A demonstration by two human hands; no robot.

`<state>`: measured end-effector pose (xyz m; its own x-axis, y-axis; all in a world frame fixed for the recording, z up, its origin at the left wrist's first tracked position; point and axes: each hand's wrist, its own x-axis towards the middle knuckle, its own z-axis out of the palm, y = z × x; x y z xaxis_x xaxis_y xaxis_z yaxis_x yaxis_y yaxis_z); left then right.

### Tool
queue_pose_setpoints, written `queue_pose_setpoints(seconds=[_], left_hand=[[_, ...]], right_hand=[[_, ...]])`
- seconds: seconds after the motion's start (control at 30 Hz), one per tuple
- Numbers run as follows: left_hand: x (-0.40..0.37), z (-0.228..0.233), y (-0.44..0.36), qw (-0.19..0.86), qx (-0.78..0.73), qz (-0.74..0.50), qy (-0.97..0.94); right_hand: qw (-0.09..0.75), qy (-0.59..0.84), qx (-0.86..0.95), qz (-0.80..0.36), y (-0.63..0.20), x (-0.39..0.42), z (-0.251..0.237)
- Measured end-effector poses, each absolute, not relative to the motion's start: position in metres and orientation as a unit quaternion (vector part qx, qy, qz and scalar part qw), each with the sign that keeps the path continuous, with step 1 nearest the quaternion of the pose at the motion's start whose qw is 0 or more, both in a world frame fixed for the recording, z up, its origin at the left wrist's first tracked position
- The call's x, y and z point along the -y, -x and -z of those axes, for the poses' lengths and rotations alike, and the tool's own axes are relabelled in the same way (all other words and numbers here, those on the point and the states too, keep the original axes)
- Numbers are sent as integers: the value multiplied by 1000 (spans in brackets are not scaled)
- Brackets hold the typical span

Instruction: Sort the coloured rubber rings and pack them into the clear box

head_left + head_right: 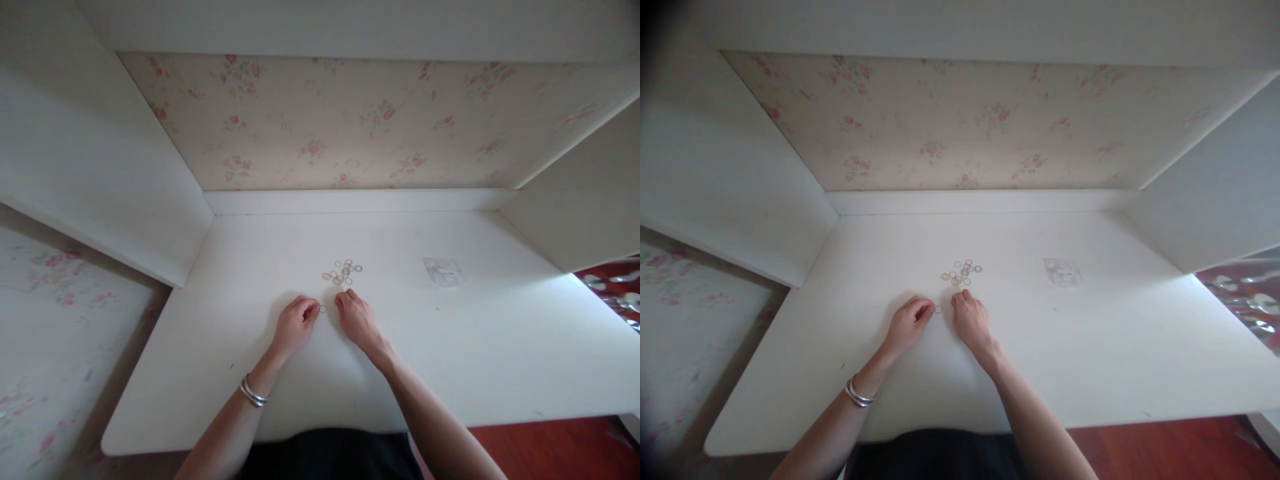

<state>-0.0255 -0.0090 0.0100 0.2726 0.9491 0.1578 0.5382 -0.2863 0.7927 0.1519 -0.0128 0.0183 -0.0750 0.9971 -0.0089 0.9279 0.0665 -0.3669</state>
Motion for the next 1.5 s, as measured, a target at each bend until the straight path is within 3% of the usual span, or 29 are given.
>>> queue_pose_setpoints(seconds=[0.37,0.73,1.5], left_hand=[[6,-11,30,340,-517,-366,-695],[7,-12,31,341,-517,-364,-696],[8,-14,29,322,-522,-343,-712]], right_hand=[[235,563,785,-112,-140,30,-4],[214,550,804,-70,-135,31,2],[212,558,796,-104,-136,35,-10]])
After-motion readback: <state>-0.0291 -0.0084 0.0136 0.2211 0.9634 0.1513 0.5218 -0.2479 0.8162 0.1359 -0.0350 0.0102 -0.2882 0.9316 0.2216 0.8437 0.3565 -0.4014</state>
